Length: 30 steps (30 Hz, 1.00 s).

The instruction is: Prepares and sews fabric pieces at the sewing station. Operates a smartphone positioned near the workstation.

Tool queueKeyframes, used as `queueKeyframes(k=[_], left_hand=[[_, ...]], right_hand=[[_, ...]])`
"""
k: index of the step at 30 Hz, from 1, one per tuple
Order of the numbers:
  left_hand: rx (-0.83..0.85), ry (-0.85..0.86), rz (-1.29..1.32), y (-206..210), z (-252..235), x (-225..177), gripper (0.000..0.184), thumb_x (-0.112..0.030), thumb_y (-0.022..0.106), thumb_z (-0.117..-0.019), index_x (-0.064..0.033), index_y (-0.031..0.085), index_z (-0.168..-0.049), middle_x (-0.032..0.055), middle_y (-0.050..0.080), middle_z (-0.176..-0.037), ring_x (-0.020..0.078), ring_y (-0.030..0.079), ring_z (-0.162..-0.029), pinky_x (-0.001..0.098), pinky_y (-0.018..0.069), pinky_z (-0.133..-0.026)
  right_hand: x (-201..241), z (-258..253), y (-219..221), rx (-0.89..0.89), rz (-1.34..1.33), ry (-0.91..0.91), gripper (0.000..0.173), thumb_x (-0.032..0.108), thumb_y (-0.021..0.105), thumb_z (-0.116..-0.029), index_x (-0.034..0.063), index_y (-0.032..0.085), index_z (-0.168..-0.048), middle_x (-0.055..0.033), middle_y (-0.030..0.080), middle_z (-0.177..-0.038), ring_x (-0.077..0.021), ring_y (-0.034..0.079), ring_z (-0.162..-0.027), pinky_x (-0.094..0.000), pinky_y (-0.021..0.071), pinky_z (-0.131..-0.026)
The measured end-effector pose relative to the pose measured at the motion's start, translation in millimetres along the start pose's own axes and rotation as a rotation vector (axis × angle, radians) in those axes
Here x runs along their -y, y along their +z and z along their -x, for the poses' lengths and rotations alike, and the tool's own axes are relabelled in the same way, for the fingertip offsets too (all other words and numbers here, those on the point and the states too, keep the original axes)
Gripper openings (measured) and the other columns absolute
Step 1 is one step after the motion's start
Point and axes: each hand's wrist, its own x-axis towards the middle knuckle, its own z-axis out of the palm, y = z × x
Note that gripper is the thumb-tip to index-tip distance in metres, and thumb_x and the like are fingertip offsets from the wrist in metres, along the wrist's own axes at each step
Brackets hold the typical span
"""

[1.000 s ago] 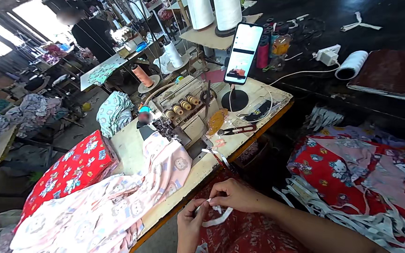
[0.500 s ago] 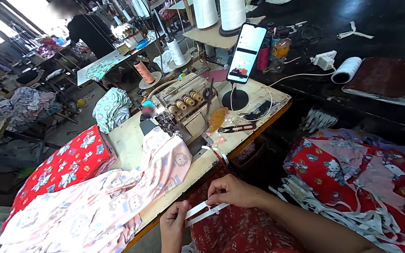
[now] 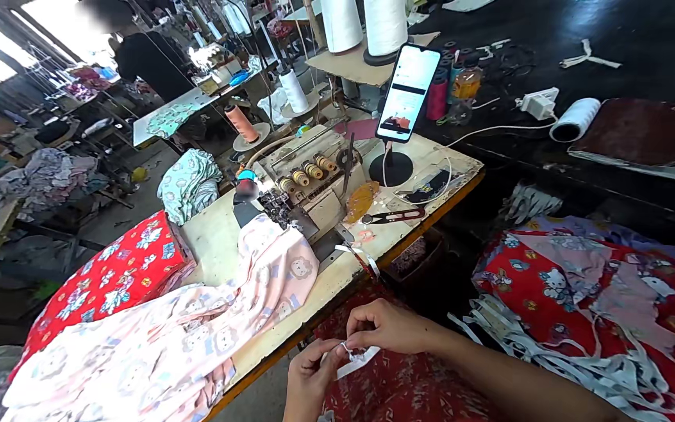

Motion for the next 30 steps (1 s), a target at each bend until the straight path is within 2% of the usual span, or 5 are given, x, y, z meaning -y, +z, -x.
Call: queueKeyframes(k=[2, 11, 17, 24, 30], left_hand=[[0.047, 0.03, 0.011, 0.7, -3.4, 2.8, 0.01, -0.013, 0.069, -0.0943, -0.0083, 0.078, -0.096, -0.0068, 0.073, -0.09, -0.0021, 0.066, -0.076, 0.0161, 0.0571, -0.072], [-0.025, 0.015, -0.188, 14.7, -23.1, -3.5, 0.011, -0.005, 0.066, -0.0925, 0.0019, 0.074, -0.094, -0.0034, 0.071, -0.084, -0.0069, 0.063, -0.074, 0.0113, 0.0537, -0.072], [-0.104, 0.012, -0.214, 8.4, -39.0, -1.3, 0.01, -0.005, 0.064, -0.0927, -0.0007, 0.073, -0.093, -0.0085, 0.067, -0.074, -0.0087, 0.057, -0.063, 0.0096, 0.0486, -0.06], [-0.011, -0.007, -0.188, 20.2, -47.8, 1.1, 0.01, -0.005, 0.066, -0.0931, 0.0002, 0.074, -0.095, -0.0074, 0.071, -0.077, -0.0093, 0.061, -0.066, 0.01, 0.0514, -0.064], [-0.23, 0.064, -0.164, 3.5, -61.2, 17.7, 0.011, -0.006, 0.063, -0.0948, -0.0026, 0.073, -0.096, -0.0121, 0.066, -0.07, -0.0095, 0.054, -0.056, 0.01, 0.0462, -0.054]], right_hand=[[-1.7, 0.6, -3.0, -0.002, 0.018, -0.002, 0.025, 0.018, 0.066, -0.1005, -0.0063, 0.068, -0.106, -0.009, 0.065, -0.086, -0.0044, 0.055, -0.074, -0.0206, 0.0457, -0.071], [-14.0, -2.6, -21.8, -0.206, 0.108, -0.082, 0.027, 0.02, 0.06, -0.1032, -0.0037, 0.071, -0.11, -0.0164, 0.07, -0.104, -0.0173, 0.065, -0.093, -0.0315, 0.0519, -0.086], [-15.3, -2.3, -55.9, -0.538, 0.017, -0.13, 0.026, 0.019, 0.061, -0.1024, -0.0036, 0.071, -0.109, -0.0103, 0.07, -0.099, -0.0054, 0.065, -0.084, -0.0208, 0.0533, -0.081], [-22.5, -14.4, -41.7, -0.405, 0.031, -0.183, 0.028, 0.018, 0.057, -0.1045, -0.0062, 0.071, -0.11, -0.0165, 0.071, -0.102, -0.0124, 0.067, -0.09, -0.0249, 0.0536, -0.086], [-20.1, -25.9, -85.9, -0.966, 0.04, -0.308, 0.022, 0.009, 0.06, -0.099, -0.008, 0.07, -0.108, -0.0171, 0.069, -0.112, -0.0134, 0.068, -0.098, -0.0263, 0.0571, -0.085]])
